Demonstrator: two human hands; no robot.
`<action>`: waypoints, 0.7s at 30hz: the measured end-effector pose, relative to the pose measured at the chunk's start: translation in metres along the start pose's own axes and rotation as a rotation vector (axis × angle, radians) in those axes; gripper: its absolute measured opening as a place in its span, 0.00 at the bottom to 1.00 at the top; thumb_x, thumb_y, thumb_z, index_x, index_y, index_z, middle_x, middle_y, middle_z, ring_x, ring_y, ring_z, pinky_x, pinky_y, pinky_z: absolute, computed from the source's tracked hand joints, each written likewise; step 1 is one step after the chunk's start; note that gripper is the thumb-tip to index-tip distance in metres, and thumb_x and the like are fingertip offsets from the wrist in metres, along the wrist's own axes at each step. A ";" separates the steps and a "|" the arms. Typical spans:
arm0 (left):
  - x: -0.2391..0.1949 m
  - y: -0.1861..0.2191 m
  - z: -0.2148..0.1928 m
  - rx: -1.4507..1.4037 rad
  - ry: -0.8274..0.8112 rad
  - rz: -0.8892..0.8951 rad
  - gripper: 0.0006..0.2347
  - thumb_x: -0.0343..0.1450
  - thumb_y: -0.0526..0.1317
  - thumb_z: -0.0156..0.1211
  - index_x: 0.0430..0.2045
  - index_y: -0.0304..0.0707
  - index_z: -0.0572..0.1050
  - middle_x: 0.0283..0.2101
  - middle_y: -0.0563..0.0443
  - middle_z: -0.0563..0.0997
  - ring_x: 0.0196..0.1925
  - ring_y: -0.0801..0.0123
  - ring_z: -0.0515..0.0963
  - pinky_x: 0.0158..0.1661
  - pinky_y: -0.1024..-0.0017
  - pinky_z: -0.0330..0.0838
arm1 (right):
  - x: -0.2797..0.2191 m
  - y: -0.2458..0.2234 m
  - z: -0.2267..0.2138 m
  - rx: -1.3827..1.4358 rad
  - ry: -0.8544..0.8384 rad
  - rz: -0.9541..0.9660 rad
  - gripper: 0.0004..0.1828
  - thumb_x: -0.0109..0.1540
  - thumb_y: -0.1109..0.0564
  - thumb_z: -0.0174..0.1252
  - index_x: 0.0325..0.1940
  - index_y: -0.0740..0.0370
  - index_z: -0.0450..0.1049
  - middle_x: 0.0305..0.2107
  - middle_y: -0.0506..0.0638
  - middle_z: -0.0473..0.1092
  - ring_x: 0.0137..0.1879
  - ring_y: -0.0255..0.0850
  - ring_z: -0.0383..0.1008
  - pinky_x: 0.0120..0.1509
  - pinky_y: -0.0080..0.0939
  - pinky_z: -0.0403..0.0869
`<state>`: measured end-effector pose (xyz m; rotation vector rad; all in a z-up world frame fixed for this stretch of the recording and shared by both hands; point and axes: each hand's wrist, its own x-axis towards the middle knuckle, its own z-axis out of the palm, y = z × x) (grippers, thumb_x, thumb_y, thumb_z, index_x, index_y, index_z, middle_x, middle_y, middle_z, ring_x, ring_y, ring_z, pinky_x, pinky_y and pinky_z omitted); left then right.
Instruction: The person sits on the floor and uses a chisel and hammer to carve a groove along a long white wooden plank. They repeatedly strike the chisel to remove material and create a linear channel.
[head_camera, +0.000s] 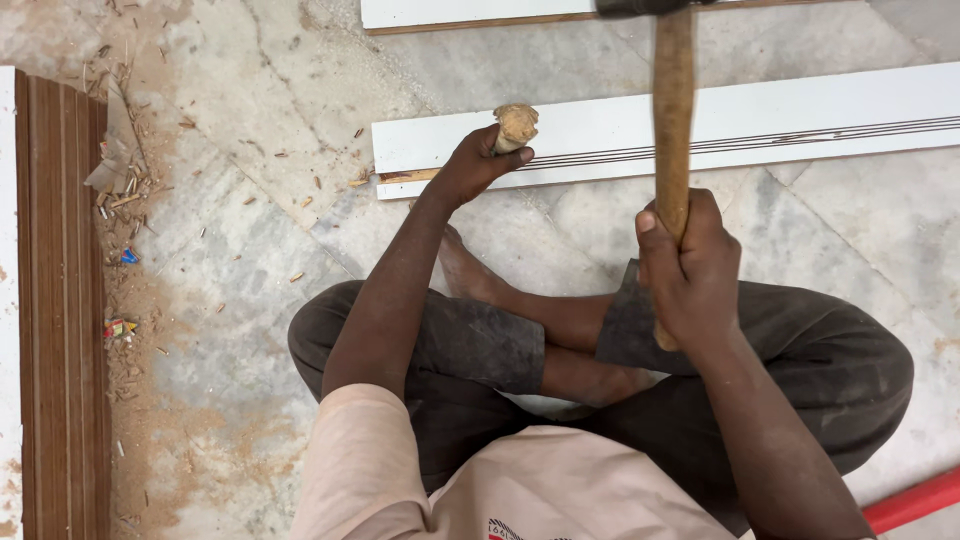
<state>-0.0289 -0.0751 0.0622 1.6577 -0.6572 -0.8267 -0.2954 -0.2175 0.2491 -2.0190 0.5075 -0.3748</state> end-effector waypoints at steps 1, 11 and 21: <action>0.001 0.002 0.000 -0.005 -0.003 -0.014 0.20 0.71 0.50 0.67 0.50 0.36 0.77 0.46 0.50 0.84 0.51 0.68 0.81 0.55 0.67 0.74 | 0.000 0.003 0.008 0.059 0.010 -0.015 0.13 0.74 0.51 0.53 0.44 0.64 0.65 0.21 0.45 0.68 0.23 0.29 0.68 0.25 0.31 0.68; 0.019 0.013 -0.034 1.200 0.324 0.050 0.15 0.70 0.48 0.66 0.42 0.38 0.76 0.37 0.40 0.84 0.41 0.48 0.82 0.42 0.49 0.72 | 0.004 0.061 0.021 0.219 -0.069 0.393 0.13 0.70 0.53 0.54 0.35 0.61 0.65 0.21 0.46 0.65 0.20 0.30 0.64 0.23 0.35 0.65; 0.013 0.024 -0.016 0.172 0.204 0.098 0.26 0.69 0.59 0.64 0.51 0.37 0.76 0.45 0.43 0.85 0.46 0.64 0.86 0.47 0.67 0.80 | 0.012 0.056 0.027 0.255 -0.066 0.474 0.12 0.70 0.51 0.53 0.38 0.61 0.66 0.21 0.46 0.65 0.20 0.31 0.64 0.23 0.34 0.65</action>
